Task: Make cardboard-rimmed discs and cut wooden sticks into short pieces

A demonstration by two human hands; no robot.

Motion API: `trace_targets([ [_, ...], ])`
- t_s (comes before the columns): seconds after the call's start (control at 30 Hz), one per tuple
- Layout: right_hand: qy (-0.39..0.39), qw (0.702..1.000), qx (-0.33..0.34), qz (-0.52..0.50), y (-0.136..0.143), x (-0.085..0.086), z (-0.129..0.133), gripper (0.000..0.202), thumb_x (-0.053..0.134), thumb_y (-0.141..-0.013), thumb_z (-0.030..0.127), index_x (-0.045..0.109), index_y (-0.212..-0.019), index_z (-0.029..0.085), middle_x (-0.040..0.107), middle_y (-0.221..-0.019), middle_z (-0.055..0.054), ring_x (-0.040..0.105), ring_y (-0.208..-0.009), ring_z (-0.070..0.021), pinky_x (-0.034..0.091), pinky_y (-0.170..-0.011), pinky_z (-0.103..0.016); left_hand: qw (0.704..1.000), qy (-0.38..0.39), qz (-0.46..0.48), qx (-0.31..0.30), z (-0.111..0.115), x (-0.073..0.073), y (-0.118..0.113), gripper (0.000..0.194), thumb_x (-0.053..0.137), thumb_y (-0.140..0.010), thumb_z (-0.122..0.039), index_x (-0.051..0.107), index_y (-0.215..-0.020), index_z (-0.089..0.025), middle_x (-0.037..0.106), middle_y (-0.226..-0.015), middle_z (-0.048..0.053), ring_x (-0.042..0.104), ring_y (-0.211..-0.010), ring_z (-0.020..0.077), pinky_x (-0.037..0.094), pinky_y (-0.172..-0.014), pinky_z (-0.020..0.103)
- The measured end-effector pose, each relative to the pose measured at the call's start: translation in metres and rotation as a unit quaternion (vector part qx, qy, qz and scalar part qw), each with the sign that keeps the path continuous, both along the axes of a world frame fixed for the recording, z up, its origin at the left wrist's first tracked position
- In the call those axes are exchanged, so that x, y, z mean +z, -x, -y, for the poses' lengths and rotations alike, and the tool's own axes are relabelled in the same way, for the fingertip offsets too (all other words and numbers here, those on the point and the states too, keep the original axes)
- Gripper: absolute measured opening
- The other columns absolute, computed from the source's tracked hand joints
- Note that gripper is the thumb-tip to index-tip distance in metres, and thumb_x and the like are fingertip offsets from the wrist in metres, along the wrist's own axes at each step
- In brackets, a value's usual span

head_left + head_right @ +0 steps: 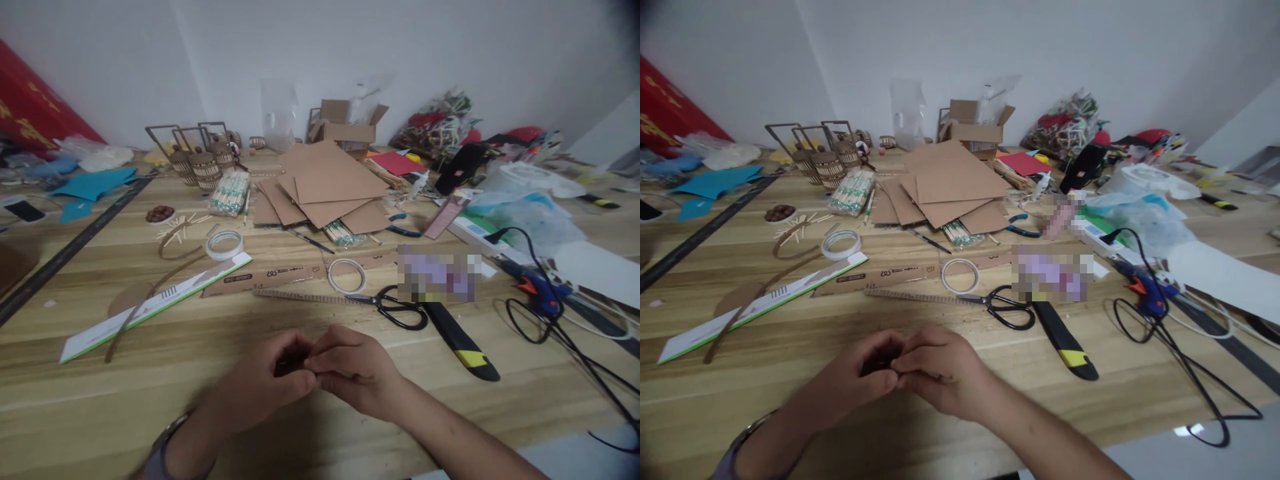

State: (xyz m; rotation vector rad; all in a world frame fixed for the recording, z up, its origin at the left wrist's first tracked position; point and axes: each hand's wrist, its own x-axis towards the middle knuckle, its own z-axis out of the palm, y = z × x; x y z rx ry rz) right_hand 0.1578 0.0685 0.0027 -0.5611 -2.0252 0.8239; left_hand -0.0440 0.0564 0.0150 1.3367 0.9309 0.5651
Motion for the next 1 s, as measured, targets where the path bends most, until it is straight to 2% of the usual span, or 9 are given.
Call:
trace_targets([
  [0.13, 0.011, 1.0, 0.008, 0.004, -0.001, -0.002, 0.0, 0.009, 0.066, -0.092, 0.024, 0.073, -0.097, 0.021, 0.071, -0.091, -0.006, 0.069, -0.081, -0.0138, 0.056, -0.07, -0.022, 1.0, 0.015, 0.006, 0.004, 0.0, 0.001, -0.001, 0.033, 0.071, -0.079, -0.043, 0.062, -0.098, -0.018, 0.063, -0.091, 0.001, 0.056, -0.086, 0.0186, 0.042, -0.074, 0.029],
  [0.4, 0.017, 0.999, 0.028, 0.011, -0.001, -0.007, -0.001, 0.01, 0.066, -0.093, 0.025, 0.072, -0.1, 0.021, 0.07, -0.096, -0.007, 0.068, -0.085, -0.0148, 0.055, -0.074, -0.024, 0.999, -0.009, -0.028, 0.017, 0.003, 0.006, -0.004, 0.026, 0.066, -0.077, -0.033, 0.063, -0.098, -0.018, 0.064, -0.092, 0.001, 0.056, -0.087, 0.0192, 0.043, -0.076, 0.03],
  [0.5, 0.024, 0.998, 0.052, 0.035, -0.003, -0.002, -0.003, 0.025, 0.068, -0.091, 0.035, 0.069, -0.113, 0.022, 0.069, -0.107, -0.009, 0.068, -0.095, -0.0168, 0.056, -0.079, -0.026, 0.997, -0.023, -0.072, 0.023, 0.004, 0.012, 0.002, 0.026, 0.063, -0.075, -0.034, 0.062, -0.096, -0.019, 0.064, -0.087, 0.001, 0.057, -0.081, 0.0189, 0.044, -0.071, 0.029],
  [0.57, 0.021, 0.996, 0.046, 0.073, -0.009, 0.005, -0.009, 0.036, 0.069, -0.09, 0.041, 0.066, -0.12, 0.022, 0.068, -0.111, -0.011, 0.068, -0.098, -0.0187, 0.056, -0.081, -0.029, 0.987, -0.057, -0.142, 0.045, 0.004, 0.016, 0.011, 0.026, 0.06, -0.075, -0.035, 0.062, -0.096, -0.02, 0.064, -0.085, 0.001, 0.058, -0.079, 0.0198, 0.045, -0.069, 0.03],
  [0.67, 0.025, 0.989, -0.032, 0.145, -0.025, 0.017, -0.025, 0.027, 0.063, -0.095, 0.036, 0.068, -0.116, 0.021, 0.071, -0.107, -0.01, 0.068, -0.096, -0.0202, 0.055, -0.08, -0.031, 0.939, -0.153, -0.287, 0.108, 0.001, 0.015, 0.036, 0.026, 0.057, -0.076, -0.034, 0.061, -0.098, -0.021, 0.068, -0.09, 0.004, 0.062, -0.084, 0.0243, 0.048, -0.074, 0.036],
  [0.73, 0.03, 0.978, -0.097, 0.184, -0.041, 0.02, -0.043, 0.019, 0.058, -0.097, 0.031, 0.071, -0.107, 0.021, 0.073, -0.1, -0.008, 0.068, -0.093, -0.0208, 0.054, -0.082, -0.033, 0.884, -0.245, -0.37, 0.146, -0.003, 0.008, 0.058, 0.024, 0.056, -0.077, -0.034, 0.06, -0.097, -0.022, 0.07, -0.094, 0.006, 0.064, -0.089, 0.0279, 0.05, -0.079, 0.041],
  [0.83, 0.008, 0.954, -0.173, 0.245, -0.066, 0.014, -0.074, 0.021, 0.054, -0.096, 0.029, 0.072, -0.101, 0.022, 0.075, -0.101, -0.009, 0.069, -0.093, -0.0236, 0.053, -0.084, -0.037, 0.806, -0.381, -0.425, 0.155, -0.011, -0.01, 0.096, 0.023, 0.056, -0.079, -0.033, 0.061, -0.097, -0.02, 0.07, -0.107, 0.012, 0.064, -0.103, 0.0329, 0.05, -0.091, 0.048],
  [0.9, -0.023, 0.937, -0.179, 0.298, -0.081, 0.005, -0.093, 0.023, 0.051, -0.095, 0.025, 0.073, -0.101, 0.021, 0.075, -0.103, -0.01, 0.068, -0.096, -0.0261, 0.052, -0.086, -0.04, 0.776, -0.425, -0.444, 0.143, -0.016, -0.023, 0.118, 0.026, 0.057, -0.081, -0.033, 0.062, -0.103, -0.02, 0.069, -0.114, 0.013, 0.063, -0.111, 0.0337, 0.048, -0.097, 0.05],
  [1.0, -0.058, 0.933, -0.122, 0.334, -0.096, -0.01, -0.113, 0.027, 0.047, -0.094, 0.02, 0.074, -0.097, 0.019, 0.074, -0.102, -0.011, 0.066, -0.099, -0.0269, 0.05, -0.091, -0.042, 0.758, -0.446, -0.46, 0.123, -0.021, -0.039, 0.14, 0.026, 0.055, -0.086, -0.035, 0.062, -0.106, -0.02, 0.068, -0.119, 0.014, 0.063, -0.113, 0.0325, 0.05, -0.097, 0.05],
])
